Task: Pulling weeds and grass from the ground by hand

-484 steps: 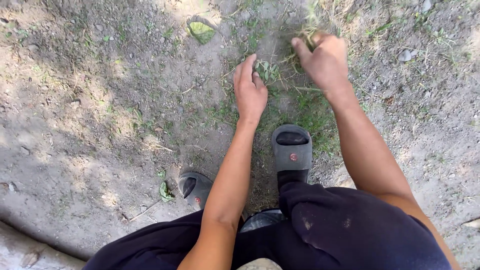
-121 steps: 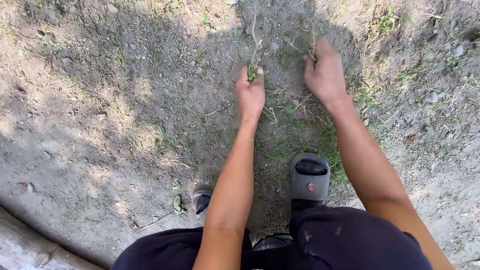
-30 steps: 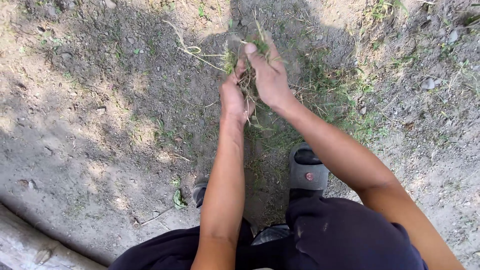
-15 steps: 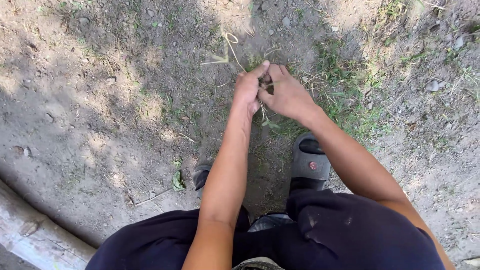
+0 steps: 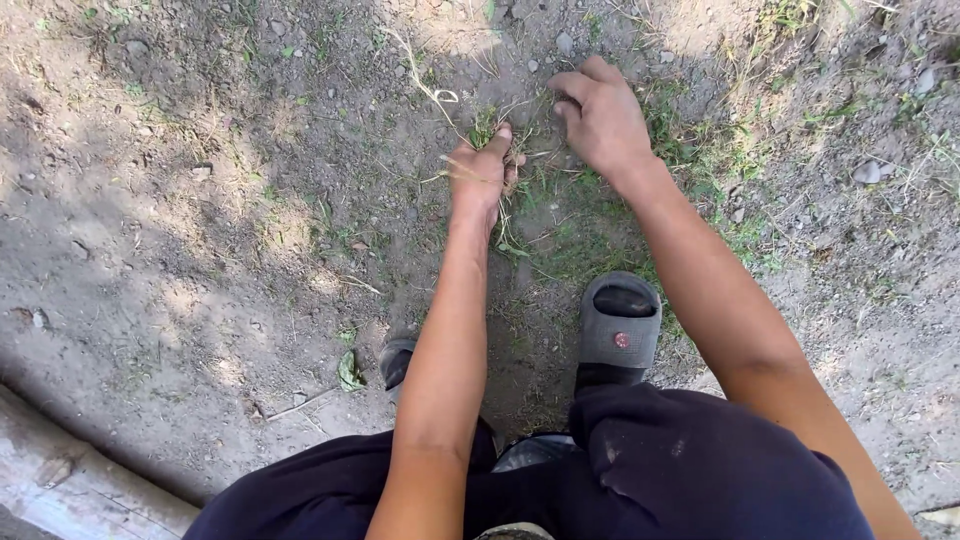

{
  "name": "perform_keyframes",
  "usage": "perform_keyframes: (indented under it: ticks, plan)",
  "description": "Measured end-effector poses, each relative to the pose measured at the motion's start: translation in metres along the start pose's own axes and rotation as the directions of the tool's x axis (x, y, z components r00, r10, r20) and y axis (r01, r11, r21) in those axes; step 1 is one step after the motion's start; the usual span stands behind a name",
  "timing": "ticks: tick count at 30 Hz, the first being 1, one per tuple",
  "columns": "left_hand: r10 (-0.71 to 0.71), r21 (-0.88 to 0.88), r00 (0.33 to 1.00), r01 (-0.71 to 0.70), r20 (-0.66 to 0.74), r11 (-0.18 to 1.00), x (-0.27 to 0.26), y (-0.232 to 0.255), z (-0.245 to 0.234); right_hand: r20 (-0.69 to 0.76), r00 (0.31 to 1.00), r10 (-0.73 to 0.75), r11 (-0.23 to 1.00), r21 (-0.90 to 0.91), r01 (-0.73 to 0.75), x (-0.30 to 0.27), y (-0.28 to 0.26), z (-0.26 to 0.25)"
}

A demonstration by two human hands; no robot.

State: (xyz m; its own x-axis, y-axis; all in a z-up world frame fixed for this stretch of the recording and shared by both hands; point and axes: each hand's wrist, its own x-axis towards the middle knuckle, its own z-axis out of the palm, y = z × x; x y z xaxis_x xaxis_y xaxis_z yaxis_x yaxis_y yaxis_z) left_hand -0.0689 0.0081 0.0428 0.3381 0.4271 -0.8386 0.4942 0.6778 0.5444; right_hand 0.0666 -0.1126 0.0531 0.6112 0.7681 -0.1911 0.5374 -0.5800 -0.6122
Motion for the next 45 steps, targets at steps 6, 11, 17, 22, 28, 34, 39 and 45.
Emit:
perform_keyframes:
  ticks: [6,11,17,22,28,34,39,45]
  plan:
    - [0.105,-0.13,0.993,-0.097,0.055,0.987,-0.001,0.0,-0.003,0.05,0.992,-0.114,0.984,-0.131,0.119,0.017,0.012,0.034]
    - [0.11,-0.153,0.994,-0.112,-0.022,0.982,0.002,-0.011,-0.012,0.065,0.986,-0.153,0.984,0.106,0.145,0.01,0.003,0.034]
    - [0.161,-0.201,0.983,-0.175,-0.083,0.964,0.003,-0.016,-0.014,-0.094,0.993,-0.077,0.948,0.302,0.103,-0.015,0.001,0.033]
    - [0.112,-0.241,0.99,-0.128,-0.082,0.962,-0.003,-0.007,-0.009,-0.151,0.987,-0.056,0.987,0.14,0.077,-0.023,-0.012,0.014]
    - [0.198,-0.152,0.974,-0.213,-0.111,0.965,0.006,-0.025,-0.015,0.015,0.987,-0.158,0.971,-0.181,0.159,-0.018,-0.02,0.046]
    - [0.004,0.01,0.994,-0.002,-0.105,1.0,-0.029,-0.002,-0.024,0.094,0.992,0.079,0.95,-0.308,-0.047,-0.014,-0.045,0.052]
    - [0.015,0.091,0.997,-0.007,-0.081,0.996,-0.021,-0.015,-0.026,0.15,0.952,0.265,0.964,-0.051,-0.26,-0.023,-0.052,0.036]
    - [-0.023,0.175,0.997,0.035,-0.07,0.984,-0.041,0.002,-0.015,-0.023,0.96,0.281,0.904,0.343,-0.256,-0.042,-0.033,0.009]
